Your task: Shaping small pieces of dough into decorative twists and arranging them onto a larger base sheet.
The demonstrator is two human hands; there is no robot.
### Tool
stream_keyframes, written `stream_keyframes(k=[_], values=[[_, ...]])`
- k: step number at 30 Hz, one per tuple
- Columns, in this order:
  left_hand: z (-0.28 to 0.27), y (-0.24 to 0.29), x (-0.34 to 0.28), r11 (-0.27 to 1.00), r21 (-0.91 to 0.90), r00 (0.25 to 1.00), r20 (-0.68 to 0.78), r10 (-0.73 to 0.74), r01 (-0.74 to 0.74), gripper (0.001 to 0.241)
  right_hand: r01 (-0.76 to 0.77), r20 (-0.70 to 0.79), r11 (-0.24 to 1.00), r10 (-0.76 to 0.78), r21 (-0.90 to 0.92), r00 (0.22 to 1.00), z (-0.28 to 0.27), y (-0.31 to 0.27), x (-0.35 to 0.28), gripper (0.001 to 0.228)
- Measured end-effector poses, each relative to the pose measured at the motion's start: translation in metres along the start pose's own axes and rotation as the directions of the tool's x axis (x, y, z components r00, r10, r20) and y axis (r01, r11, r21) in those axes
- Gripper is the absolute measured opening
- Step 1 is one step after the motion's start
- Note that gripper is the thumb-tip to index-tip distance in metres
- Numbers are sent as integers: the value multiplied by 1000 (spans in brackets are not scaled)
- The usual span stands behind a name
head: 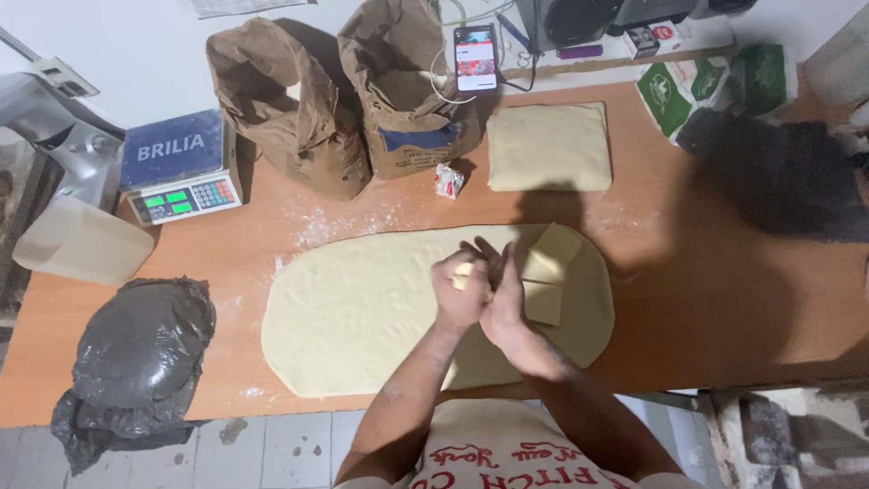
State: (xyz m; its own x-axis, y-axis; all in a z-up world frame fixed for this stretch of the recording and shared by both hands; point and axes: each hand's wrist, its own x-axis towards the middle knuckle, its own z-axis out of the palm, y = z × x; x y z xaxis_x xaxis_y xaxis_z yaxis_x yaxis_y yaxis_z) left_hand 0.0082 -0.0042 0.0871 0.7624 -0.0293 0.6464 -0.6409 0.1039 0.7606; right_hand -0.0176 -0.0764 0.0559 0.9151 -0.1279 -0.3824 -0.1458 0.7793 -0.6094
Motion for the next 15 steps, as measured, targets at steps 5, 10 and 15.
stream_keyframes(k=[5,10,15], values=[[17,-21,-20,654,-617,655,-279,-702,438,62,91,-142,991,-76,101,987,-6,-2,-10,61],[2,37,10,474,-688,686,48,-726,550,58,467,-58,874,-477,-132,877,-3,-27,-16,43],[7,47,3,564,-458,690,169,-704,687,53,879,620,245,-632,-410,465,6,-41,-14,56]])
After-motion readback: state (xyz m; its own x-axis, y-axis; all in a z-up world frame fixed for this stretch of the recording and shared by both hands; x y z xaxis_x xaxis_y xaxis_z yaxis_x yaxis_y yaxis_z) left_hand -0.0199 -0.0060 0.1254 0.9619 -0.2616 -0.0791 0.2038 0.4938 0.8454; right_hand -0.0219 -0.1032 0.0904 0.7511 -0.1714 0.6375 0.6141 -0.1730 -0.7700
